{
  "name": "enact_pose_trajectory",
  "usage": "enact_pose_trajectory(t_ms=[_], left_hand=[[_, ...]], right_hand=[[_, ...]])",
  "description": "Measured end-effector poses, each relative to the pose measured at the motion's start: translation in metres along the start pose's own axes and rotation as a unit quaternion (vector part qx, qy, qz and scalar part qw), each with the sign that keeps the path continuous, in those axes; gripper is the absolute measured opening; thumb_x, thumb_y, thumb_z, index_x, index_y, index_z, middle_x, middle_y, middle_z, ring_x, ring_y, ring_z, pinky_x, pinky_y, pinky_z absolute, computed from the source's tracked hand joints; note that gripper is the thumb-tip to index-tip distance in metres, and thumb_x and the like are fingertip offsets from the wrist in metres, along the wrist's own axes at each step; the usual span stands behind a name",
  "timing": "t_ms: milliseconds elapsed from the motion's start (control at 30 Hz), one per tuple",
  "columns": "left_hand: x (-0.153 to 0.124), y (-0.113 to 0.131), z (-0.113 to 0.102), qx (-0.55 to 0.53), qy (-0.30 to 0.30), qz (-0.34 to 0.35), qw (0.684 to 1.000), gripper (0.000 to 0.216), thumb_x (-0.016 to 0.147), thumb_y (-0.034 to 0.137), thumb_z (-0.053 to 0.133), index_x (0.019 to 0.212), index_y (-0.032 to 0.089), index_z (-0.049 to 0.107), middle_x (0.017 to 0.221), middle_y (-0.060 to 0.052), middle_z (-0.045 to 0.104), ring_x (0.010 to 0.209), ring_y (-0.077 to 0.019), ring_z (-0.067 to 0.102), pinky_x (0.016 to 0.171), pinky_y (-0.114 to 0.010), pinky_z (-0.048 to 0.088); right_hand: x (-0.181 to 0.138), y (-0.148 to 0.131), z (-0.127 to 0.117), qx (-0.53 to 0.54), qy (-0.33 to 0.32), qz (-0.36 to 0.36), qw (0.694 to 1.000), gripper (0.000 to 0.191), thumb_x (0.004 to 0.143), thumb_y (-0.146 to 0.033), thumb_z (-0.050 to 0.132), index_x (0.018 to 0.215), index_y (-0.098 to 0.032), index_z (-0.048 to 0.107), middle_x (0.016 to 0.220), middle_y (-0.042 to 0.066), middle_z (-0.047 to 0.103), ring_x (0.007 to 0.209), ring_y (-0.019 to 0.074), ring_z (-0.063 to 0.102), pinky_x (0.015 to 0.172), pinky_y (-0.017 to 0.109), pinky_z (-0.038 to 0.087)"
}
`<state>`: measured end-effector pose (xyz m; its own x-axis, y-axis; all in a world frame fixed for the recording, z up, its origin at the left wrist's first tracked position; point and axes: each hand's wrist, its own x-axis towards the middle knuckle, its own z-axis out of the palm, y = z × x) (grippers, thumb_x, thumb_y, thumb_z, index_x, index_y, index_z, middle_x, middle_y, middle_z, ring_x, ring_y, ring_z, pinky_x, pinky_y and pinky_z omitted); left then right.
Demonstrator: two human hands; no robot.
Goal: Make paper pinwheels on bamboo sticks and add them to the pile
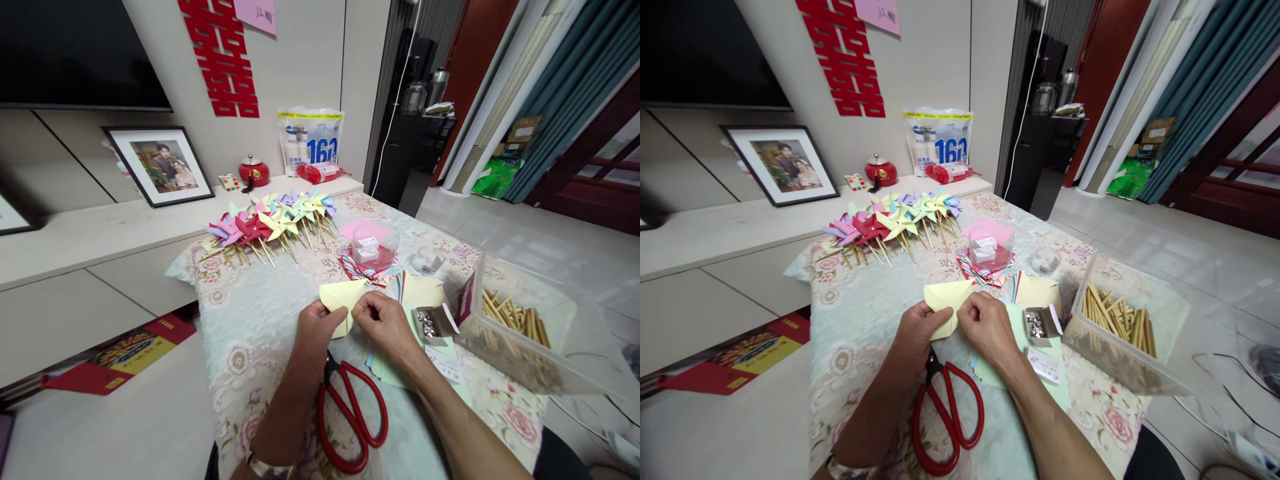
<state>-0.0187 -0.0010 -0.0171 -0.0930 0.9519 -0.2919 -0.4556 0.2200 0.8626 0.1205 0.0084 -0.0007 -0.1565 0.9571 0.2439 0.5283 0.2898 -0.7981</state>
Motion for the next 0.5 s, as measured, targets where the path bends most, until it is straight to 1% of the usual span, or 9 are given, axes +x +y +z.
enact_pose_trajectory(t_ms=[133,500], left_hand=[[-0.0013,0.0007,0.0012,0.009,0.007,0.008,1.000,0.029,0.056,0.020,0.079,0.083,0.010,0.076,0.067,-0.005,0.075,0.055,-0.0162,0.065,0.054,-0.024,0.051],[-0.0025,0.0013,0.0028,0.015,0.009,0.009,1.000,0.025,0.056,0.020,0.078,0.079,0.010,0.075,0.072,-0.007,0.077,0.055,-0.0150,0.065,0.053,-0.023,0.049]], right_hand=[[-0.0008,-0.0001,-0.0002,-0.014,-0.001,-0.012,1.000,0.016,0.077,-0.018,0.054,0.061,-0.020,0.052,0.061,-0.002,0.049,0.060,0.0137,0.046,0.057,0.025,0.032],[-0.0003,-0.0013,-0.0009,-0.012,-0.004,0.000,1.000,0.017,0.077,-0.020,0.055,0.060,-0.020,0.052,0.060,-0.002,0.049,0.059,0.0136,0.046,0.057,0.025,0.033]])
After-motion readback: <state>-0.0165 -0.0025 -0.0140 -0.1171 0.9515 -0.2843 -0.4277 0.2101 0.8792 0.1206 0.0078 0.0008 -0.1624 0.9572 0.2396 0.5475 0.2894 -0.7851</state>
